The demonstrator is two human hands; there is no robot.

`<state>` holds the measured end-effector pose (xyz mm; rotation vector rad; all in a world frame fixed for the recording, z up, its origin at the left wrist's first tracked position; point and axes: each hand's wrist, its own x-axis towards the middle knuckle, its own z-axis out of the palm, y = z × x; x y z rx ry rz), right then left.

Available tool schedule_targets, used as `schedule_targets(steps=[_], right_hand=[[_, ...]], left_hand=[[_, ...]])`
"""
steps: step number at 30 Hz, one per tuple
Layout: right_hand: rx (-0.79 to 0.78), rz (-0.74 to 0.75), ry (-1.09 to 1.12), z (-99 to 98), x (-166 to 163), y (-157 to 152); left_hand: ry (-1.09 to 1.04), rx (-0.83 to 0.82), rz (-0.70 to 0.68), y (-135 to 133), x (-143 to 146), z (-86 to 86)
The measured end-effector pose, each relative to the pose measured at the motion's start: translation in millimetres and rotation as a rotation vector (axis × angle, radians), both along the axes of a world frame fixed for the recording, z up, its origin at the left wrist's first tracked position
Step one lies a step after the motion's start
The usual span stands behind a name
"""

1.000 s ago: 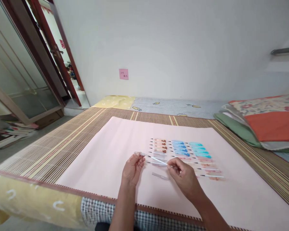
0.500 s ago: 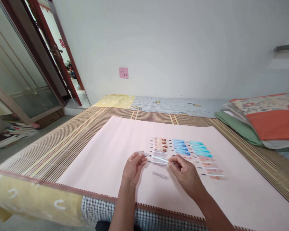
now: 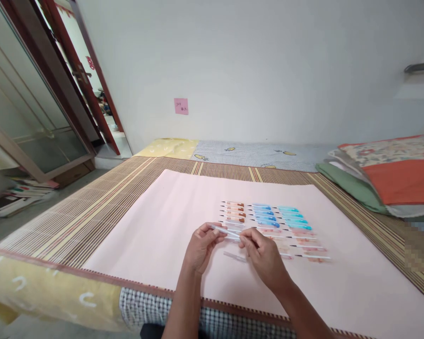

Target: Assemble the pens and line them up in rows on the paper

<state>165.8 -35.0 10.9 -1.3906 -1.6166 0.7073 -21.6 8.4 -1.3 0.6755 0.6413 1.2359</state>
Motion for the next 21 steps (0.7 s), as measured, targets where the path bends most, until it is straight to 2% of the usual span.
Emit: schedule_targets(steps=[10,17,21], right_hand=[[0.037,-0.057,0.098,1.2,-13,0],[0.045,-0.011,0.105,2.8,-18,6],[0.102,-0.049,0.133,8.6,-12,9]], left_hand=[[0.061,0.064,-0.036,-2,5,-1.4],[-0.094,-0.102,0.008,-1,5,-1.6],[-0.235,-0.213,0.011,2,4,-3.7]])
